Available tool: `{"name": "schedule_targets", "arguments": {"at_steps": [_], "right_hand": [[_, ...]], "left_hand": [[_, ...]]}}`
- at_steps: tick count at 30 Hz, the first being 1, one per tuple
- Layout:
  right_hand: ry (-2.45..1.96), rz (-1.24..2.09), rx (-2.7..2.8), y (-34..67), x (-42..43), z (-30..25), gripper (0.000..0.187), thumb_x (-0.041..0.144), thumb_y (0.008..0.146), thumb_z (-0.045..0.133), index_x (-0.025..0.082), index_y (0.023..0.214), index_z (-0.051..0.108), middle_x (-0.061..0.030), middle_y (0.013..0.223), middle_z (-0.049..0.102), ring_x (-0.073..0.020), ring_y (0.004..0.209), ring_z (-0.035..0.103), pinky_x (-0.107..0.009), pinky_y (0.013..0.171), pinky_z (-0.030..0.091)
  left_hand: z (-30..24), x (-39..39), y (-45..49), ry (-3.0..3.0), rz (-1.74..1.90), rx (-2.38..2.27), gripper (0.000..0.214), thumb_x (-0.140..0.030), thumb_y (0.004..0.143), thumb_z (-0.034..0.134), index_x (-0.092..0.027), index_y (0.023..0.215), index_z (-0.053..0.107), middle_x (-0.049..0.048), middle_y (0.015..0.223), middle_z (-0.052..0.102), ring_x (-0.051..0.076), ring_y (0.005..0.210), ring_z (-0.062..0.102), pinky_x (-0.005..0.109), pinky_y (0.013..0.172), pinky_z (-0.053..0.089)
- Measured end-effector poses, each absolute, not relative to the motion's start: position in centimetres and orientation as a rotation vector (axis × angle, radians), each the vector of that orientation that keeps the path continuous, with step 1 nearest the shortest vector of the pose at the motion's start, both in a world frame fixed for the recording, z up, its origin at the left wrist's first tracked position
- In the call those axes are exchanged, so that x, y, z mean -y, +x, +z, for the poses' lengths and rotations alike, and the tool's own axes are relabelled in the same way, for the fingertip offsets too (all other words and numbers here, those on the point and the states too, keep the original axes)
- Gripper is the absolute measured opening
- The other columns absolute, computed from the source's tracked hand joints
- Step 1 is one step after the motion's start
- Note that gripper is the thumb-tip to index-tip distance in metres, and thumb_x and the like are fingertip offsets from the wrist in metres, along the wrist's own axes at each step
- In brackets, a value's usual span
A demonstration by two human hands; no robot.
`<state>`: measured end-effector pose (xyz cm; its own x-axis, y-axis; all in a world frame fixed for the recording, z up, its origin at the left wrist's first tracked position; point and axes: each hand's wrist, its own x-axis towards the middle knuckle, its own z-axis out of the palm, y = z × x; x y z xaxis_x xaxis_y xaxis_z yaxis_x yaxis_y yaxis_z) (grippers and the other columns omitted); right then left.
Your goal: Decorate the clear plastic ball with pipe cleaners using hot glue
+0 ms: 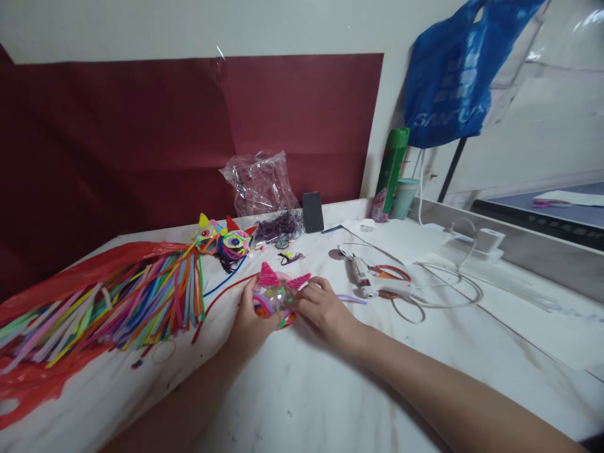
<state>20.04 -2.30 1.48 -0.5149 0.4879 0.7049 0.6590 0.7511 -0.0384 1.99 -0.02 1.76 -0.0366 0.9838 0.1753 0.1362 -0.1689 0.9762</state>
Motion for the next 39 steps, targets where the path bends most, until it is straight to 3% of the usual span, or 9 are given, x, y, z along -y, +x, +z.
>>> {"name": "schedule_targets", "arguments": {"at_steps": [5, 14, 27, 30, 36, 39], "right_hand": [[-0.843, -0.261, 2.203, 20.5, 2.2, 1.9, 0.016, 0.013, 0.095, 0.044, 0.018, 0.095, 0.060, -0.0061, 0.086, 0.066, -0.0178, 0.082, 0.057, -0.037, 0.088, 0.035], [-0.928, -0.117, 2.119, 20.5, 1.6, 2.2, 0.011, 0.017, 0.094, 0.052, 0.017, 0.087, 0.061, -0.0057, 0.079, 0.066, -0.0175, 0.077, 0.059, -0.031, 0.075, 0.036], [-1.136, 0.178, 1.949, 19.5, 1.6, 2.2, 0.011, 0.008, 0.080, 0.065, 0.018, 0.077, 0.062, -0.0008, 0.074, 0.067, -0.0151, 0.070, 0.060, -0.030, 0.075, 0.039], [-1.115, 0.243, 1.934, 19.6, 1.7, 2.4, 0.013, 0.005, 0.078, 0.065, 0.018, 0.074, 0.063, -0.0006, 0.074, 0.069, -0.0149, 0.071, 0.062, -0.030, 0.076, 0.041], [-1.163, 0.471, 1.822, 19.9, 1.3, 2.6, 0.013, 0.006, 0.077, 0.061, 0.017, 0.073, 0.065, -0.0009, 0.071, 0.068, -0.0134, 0.065, 0.060, -0.023, 0.062, 0.043], [-1.181, 0.609, 1.761, 20.1, 1.1, 2.7, 0.013, 0.007, 0.078, 0.059, 0.017, 0.072, 0.066, -0.0003, 0.072, 0.068, -0.0138, 0.069, 0.061, -0.023, 0.065, 0.045]], "left_hand": [[0.6, -0.6, 1.3, 1.415, 1.321, -1.203, 0.082, -0.014, 0.055, 0.074, -0.025, 0.131, 0.047, 0.0080, 0.125, 0.058, 0.027, 0.112, 0.058, 0.040, 0.097, 0.046], [0.2, -0.9, 1.3, 1.435, 1.349, -1.188, 0.080, -0.012, 0.053, 0.075, -0.028, 0.128, 0.050, 0.0070, 0.123, 0.059, 0.030, 0.113, 0.056, 0.046, 0.099, 0.043], [1.5, -0.3, 1.4, 1.397, 1.342, -1.144, 0.077, -0.011, 0.049, 0.075, -0.025, 0.122, 0.053, 0.0075, 0.120, 0.060, 0.031, 0.113, 0.056, 0.042, 0.094, 0.047], [1.1, -0.5, 1.4, 1.398, 1.352, -1.140, 0.076, -0.011, 0.050, 0.075, -0.026, 0.122, 0.053, 0.0072, 0.120, 0.060, 0.030, 0.113, 0.057, 0.041, 0.094, 0.048], [1.0, -0.9, 0.7, 1.377, 1.301, -1.176, 0.078, -0.013, 0.049, 0.077, -0.027, 0.122, 0.054, 0.0062, 0.115, 0.062, 0.030, 0.107, 0.060, 0.042, 0.091, 0.049], [1.2, -0.8, 0.3, 1.398, 1.199, -1.148, 0.080, -0.018, 0.053, 0.077, -0.025, 0.127, 0.049, 0.0070, 0.118, 0.062, 0.029, 0.107, 0.060, 0.041, 0.091, 0.049]]}}
